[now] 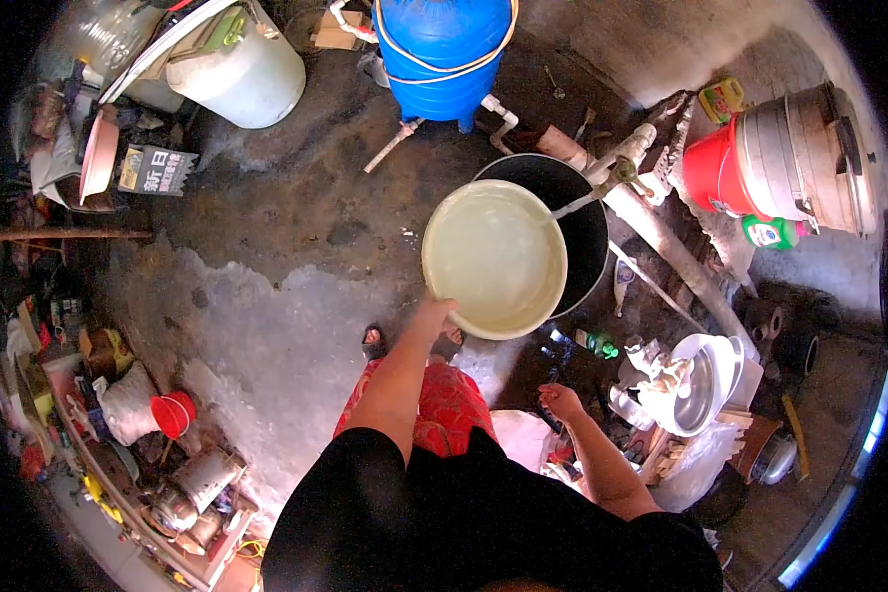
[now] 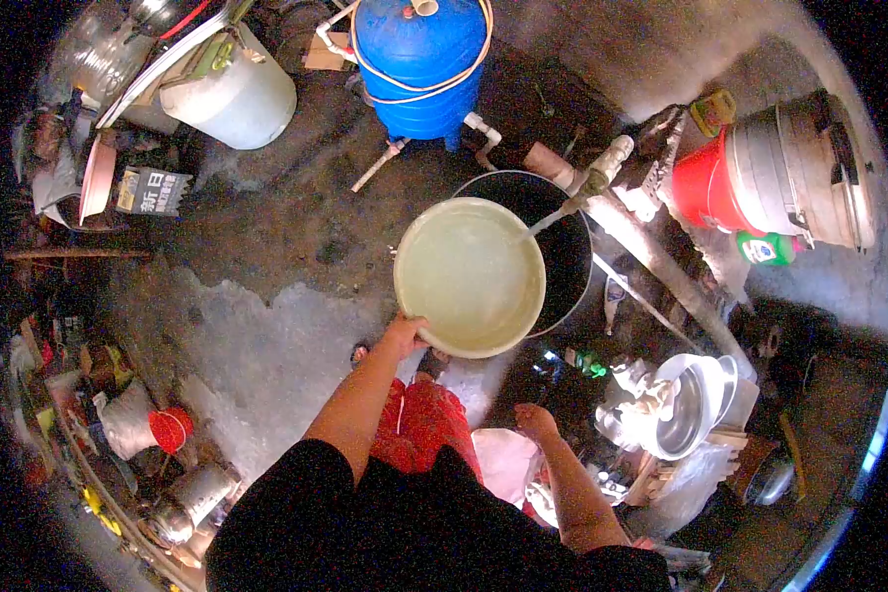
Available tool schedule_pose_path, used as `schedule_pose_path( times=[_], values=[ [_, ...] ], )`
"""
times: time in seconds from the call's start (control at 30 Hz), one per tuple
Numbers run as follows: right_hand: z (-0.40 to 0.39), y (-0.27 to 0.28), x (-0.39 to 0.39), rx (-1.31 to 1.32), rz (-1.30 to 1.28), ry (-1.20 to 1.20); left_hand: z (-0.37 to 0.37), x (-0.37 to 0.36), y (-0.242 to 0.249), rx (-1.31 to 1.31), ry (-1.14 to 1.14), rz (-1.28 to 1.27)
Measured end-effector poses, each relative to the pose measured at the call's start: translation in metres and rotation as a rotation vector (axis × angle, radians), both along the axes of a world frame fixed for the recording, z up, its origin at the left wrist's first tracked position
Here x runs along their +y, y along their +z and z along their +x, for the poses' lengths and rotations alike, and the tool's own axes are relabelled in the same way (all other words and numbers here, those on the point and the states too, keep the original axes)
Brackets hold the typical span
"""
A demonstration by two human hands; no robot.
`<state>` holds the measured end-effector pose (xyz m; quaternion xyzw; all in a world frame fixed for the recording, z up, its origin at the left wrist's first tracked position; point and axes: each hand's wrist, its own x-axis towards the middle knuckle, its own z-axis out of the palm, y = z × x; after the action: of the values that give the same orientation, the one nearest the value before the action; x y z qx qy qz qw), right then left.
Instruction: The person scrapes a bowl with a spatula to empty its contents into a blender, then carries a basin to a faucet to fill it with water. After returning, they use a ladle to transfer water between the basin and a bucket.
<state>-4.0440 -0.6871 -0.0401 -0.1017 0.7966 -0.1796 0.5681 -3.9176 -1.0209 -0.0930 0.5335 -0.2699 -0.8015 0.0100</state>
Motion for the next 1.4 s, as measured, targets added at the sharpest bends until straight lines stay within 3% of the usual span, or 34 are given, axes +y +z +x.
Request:
schedule_pose_path(
  times=[0.13,0.23,0.3,0.4,0.5,0.53,0.67,0.73,0.77,0.83,0.97,1.1,1.17,1.23,1.4],
  values=[
    [-0.001,-0.006,0.002,0.078,0.008,0.080,-0.001,0.000,-0.001,-0.016,-0.010,-0.009],
    [-0.003,0.000,-0.002,-0.060,-0.063,-0.093,-0.001,0.001,-0.007,-0.033,0.008,-0.005],
    [-0.002,-0.015,0.006,0.120,-0.083,0.132,-0.001,0.001,-0.004,-0.020,0.011,-0.005],
    [-0.012,-0.006,-0.003,0.148,-0.075,0.253,0.001,0.001,-0.016,-0.015,0.002,-0.005],
    [-0.028,-0.007,-0.008,0.182,-0.119,0.255,0.003,0.002,-0.020,-0.022,-0.007,-0.008],
    [-0.037,-0.022,-0.001,0.079,-0.230,0.118,0.003,0.002,-0.018,-0.020,-0.005,-0.011],
    [-0.073,0.023,-0.046,0.106,-0.241,0.127,0.003,0.001,-0.017,-0.028,-0.013,-0.003],
    [-0.089,0.045,-0.069,0.469,-0.285,0.303,0.003,0.001,-0.014,-0.013,-0.015,-0.008],
    [-0.096,0.061,-0.085,0.471,-0.285,0.302,0.002,0.001,-0.012,-0.011,-0.017,-0.008],
    [-0.107,0.096,-0.118,0.577,-0.253,0.151,0.000,0.002,-0.009,-0.067,-0.028,-0.025],
    [-0.132,0.155,-0.166,0.861,-0.431,-0.003,-0.001,0.003,-0.002,-0.042,-0.015,0.008],
    [-0.170,0.177,-0.198,1.321,-0.655,0.111,0.005,0.003,-0.005,-0.025,0.002,-0.024],
    [-0.179,0.192,-0.214,1.268,-0.583,0.049,0.007,0.003,-0.007,0.012,0.030,-0.017],
    [-0.196,0.197,-0.226,1.566,-0.624,0.314,0.008,0.002,-0.009,0.052,0.015,0.011],
    [-0.220,0.194,-0.239,1.494,-0.429,0.416,0.006,0.000,0.005,0.028,0.006,-0.018]
  ],
)
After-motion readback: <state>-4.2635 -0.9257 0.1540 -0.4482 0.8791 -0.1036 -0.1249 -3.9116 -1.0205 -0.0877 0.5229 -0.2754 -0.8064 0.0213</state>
